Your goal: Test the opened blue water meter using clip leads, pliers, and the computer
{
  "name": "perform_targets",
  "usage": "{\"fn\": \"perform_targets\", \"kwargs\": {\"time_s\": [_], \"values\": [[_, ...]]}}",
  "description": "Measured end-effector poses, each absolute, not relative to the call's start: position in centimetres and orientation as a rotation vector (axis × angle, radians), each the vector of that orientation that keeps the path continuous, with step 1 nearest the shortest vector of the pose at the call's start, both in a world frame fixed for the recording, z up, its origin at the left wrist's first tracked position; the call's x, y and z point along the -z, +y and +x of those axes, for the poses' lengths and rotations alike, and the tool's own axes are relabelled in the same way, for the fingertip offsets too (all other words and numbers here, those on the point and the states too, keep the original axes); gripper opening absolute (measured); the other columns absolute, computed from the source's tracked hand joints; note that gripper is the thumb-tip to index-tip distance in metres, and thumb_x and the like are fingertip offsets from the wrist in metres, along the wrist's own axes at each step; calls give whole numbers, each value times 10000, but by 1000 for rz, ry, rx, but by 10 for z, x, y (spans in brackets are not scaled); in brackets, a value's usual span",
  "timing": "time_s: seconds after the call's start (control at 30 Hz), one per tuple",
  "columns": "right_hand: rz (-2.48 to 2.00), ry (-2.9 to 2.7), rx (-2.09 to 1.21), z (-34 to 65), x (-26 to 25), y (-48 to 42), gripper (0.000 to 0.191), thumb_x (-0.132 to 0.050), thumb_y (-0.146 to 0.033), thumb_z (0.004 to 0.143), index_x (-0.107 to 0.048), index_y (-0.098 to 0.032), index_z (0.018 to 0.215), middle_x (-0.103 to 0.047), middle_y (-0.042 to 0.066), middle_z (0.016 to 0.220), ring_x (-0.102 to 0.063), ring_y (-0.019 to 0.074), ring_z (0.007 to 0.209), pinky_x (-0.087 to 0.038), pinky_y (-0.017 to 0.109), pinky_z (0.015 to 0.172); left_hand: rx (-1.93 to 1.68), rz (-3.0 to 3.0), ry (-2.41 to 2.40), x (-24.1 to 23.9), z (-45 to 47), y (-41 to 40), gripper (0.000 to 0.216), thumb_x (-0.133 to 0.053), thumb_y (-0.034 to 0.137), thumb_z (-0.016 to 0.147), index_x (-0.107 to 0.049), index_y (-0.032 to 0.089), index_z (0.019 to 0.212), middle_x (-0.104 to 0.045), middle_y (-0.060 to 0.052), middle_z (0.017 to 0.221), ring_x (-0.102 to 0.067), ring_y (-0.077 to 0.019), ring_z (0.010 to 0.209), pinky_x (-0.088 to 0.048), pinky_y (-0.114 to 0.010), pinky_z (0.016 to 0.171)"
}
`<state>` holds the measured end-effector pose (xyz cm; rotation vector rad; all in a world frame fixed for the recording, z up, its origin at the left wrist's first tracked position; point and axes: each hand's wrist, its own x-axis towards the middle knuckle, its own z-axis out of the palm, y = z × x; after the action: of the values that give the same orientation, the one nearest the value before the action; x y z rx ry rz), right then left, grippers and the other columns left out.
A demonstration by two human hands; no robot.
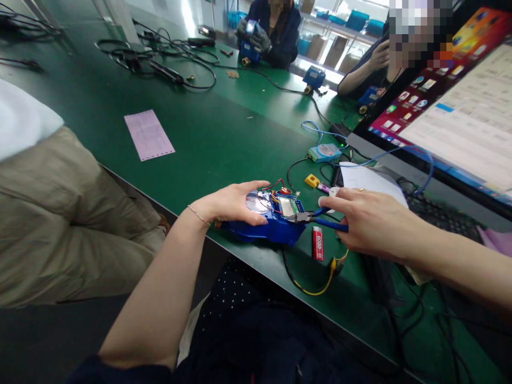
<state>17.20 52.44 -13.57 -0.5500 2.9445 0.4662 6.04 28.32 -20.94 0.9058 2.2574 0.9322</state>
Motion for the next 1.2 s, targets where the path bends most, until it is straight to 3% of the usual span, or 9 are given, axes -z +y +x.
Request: {"fn": "perform_targets", "kwargs": {"time_s": [0.7,1.2], "values": [[-667,2936,-686,177,142,528,329,-492,-143,682,-623,-160,983,-607,78,787,-551,189,655,-217,267,527,-918,900,2266,205,64,283,903,-696,465,600,-311,236,1384,-436,-76,1379,-497,-275,1159,-392,-354,985],[-596,2956,-496,175,145,529,274,-473,-164,735,-581,-181,986,-561,68,862,-536,196,761,-250,270,573,-947,906,2259,205,67,281,908,-711,455,595,-318,229,1382,-442,-85,1373,-507,-272,1145,-393,-366,989]]}}
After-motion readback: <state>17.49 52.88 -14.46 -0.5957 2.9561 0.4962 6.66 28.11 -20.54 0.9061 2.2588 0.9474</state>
